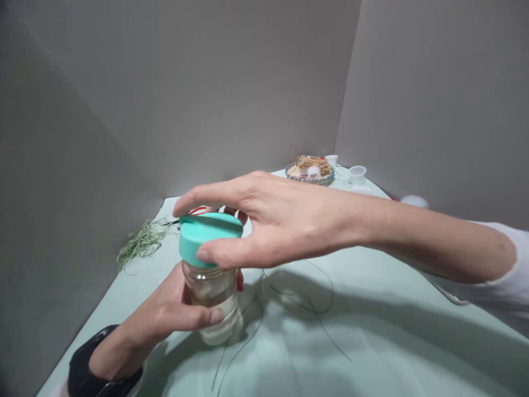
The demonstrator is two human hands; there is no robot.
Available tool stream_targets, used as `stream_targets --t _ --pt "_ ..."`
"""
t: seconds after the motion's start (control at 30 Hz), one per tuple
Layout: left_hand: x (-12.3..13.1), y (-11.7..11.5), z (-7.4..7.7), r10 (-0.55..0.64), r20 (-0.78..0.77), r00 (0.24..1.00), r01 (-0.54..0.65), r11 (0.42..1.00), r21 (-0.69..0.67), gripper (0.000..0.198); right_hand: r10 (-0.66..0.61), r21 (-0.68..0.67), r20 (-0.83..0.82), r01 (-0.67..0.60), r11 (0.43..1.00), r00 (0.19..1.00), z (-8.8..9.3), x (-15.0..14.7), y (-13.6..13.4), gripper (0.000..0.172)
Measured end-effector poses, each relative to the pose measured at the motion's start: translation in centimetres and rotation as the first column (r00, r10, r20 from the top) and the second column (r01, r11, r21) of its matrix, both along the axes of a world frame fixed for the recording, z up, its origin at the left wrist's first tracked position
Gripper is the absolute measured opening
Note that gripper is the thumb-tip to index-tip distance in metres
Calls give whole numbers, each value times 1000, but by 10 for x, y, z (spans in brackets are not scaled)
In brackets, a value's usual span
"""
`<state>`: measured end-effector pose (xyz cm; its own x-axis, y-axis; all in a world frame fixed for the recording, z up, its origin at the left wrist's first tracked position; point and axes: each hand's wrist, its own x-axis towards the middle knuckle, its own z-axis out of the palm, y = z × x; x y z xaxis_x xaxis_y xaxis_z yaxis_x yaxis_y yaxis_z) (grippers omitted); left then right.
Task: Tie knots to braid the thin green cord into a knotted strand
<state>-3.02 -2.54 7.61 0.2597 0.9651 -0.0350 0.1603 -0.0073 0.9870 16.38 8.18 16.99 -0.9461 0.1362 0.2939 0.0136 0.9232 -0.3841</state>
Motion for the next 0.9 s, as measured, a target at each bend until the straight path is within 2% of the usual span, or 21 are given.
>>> stream_targets --t 0.1,0.17,0.47,0.63,0.9 --pt "-2 2 3 -17 5 1000 17 1000 -21 40 104 1 9 -105 995 994 3 -4 1 48" --pt "-3 2 5 -14 4 1000 14 1000 -27 37 127 10 28 -127 992 992 5 -8 0 47" --pt "-17 17 5 21 42 999 -21 1000 -18 34 78 67 91 -85 994 993 9 -26 18 43" --pt "-25 28 4 -88 104 991 91 995 -30 37 193 -7 75 -193 981 978 12 -33 26 47" --pt "-35 39 1 -286 174 942 291 957 -4 34 247 -123 93 -235 964 965 20 -39 27 52"
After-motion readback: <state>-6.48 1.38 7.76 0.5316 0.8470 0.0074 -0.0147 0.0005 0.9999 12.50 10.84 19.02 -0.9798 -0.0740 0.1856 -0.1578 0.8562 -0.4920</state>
